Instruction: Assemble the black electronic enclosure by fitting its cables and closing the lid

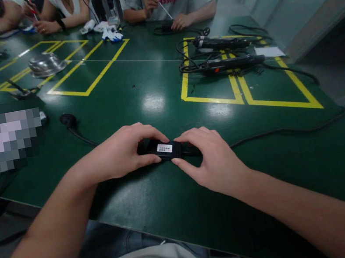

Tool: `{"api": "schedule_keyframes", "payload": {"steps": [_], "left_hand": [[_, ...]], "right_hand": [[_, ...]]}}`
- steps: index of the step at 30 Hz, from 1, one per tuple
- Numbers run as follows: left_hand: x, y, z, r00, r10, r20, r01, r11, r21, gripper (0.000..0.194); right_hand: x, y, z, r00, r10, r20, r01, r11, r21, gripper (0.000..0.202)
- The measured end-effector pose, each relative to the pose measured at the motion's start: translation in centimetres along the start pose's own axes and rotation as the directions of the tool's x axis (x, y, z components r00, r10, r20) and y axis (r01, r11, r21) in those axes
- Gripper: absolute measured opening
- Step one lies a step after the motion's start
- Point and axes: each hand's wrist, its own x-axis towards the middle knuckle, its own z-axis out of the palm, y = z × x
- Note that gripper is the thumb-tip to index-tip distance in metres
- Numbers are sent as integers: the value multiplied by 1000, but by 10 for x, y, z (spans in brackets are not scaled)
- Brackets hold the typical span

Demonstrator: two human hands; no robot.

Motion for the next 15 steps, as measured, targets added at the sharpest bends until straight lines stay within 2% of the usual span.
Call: {"api": "schedule_keyframes", "payload": {"steps": [11,15], "left_hand": [[0,5,0,1000,-27,-1,27,999,27,38],[1,5,0,999,-28,14,28,999,20,36]], "right_hand": [[0,1,-1,1000,-7,16,7,1000,2,20],[0,0,-3,1000,-2,22,1,1000,10,20]]}}
